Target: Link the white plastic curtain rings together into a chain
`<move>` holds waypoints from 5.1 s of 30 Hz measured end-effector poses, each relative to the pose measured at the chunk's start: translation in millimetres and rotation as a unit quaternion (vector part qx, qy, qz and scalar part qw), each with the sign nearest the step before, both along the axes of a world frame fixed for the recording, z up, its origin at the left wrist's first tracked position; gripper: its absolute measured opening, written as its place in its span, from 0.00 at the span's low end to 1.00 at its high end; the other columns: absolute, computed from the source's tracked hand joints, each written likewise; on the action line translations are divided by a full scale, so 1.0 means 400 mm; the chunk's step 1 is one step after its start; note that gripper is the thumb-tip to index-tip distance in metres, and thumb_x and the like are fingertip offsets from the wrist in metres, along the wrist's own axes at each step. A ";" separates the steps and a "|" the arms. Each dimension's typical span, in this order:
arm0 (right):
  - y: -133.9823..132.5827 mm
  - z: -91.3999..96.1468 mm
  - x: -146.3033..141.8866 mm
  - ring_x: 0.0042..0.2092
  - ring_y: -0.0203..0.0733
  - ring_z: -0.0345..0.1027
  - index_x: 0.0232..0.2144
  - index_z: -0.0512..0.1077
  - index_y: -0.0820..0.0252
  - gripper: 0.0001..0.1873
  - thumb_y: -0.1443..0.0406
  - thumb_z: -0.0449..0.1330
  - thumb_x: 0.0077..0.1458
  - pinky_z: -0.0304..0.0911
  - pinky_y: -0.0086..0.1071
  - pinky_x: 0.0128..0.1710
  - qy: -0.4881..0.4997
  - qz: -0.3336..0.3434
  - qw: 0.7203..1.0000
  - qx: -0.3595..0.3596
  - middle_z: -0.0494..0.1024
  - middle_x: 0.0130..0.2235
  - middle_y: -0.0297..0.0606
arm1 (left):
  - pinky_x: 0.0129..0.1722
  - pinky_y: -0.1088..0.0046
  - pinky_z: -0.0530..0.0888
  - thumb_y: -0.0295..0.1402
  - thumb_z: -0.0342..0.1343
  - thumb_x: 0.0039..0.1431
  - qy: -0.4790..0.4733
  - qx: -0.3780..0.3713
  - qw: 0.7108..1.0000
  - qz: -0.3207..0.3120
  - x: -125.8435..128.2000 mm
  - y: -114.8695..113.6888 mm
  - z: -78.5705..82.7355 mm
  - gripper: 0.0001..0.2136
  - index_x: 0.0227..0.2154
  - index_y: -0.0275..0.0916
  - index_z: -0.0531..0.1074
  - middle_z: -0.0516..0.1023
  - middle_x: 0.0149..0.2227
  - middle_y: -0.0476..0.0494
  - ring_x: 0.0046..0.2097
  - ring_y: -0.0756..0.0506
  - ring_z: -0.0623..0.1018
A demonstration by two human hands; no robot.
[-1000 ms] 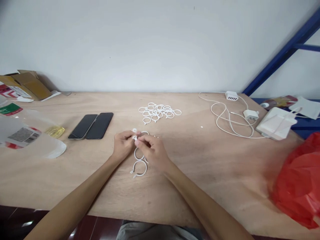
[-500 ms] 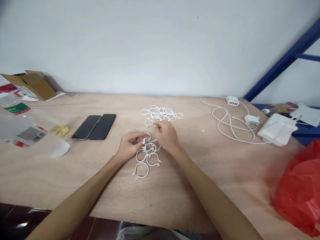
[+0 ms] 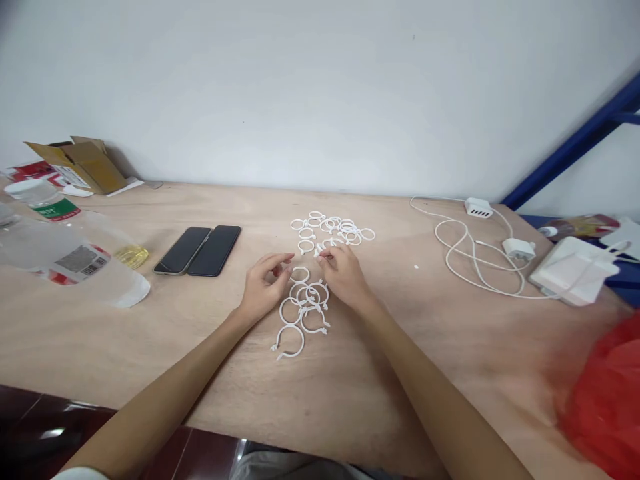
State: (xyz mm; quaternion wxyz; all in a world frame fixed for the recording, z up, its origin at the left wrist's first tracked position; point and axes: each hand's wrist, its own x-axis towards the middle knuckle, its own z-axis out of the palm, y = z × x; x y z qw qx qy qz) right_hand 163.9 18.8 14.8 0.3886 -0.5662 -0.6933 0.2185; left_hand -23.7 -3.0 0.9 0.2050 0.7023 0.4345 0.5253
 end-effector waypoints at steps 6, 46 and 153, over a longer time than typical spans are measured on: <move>-0.083 0.039 -0.045 0.32 0.37 0.67 0.32 0.71 0.60 0.15 0.53 0.58 0.52 0.62 0.31 0.31 0.264 0.051 0.953 -0.142 0.75 0.31 0.36 | 0.35 0.73 0.74 0.31 0.56 0.57 0.038 0.033 0.998 -0.024 0.006 -0.007 0.002 0.12 0.45 0.38 0.74 0.78 0.41 0.41 0.32 0.50 0.74; -0.078 0.018 -0.026 0.34 0.38 0.64 0.33 0.73 0.59 0.13 0.56 0.56 0.56 0.62 0.33 0.36 0.156 0.081 0.978 -0.109 0.72 0.32 0.35 | 0.46 0.69 0.75 0.27 0.53 0.60 0.091 0.083 0.990 -0.065 0.004 -0.007 -0.006 0.14 0.49 0.37 0.72 0.76 0.46 0.38 0.46 0.46 0.76; -0.147 0.039 -0.105 0.30 0.36 0.59 0.21 0.71 0.59 0.13 0.57 0.60 0.51 0.56 0.31 0.31 0.292 0.085 0.950 -0.072 0.67 0.27 0.34 | 0.35 0.70 0.71 0.27 0.49 0.61 0.139 0.123 0.982 -0.032 -0.011 -0.017 0.010 0.08 0.33 0.38 0.75 0.79 0.30 0.43 0.32 0.47 0.76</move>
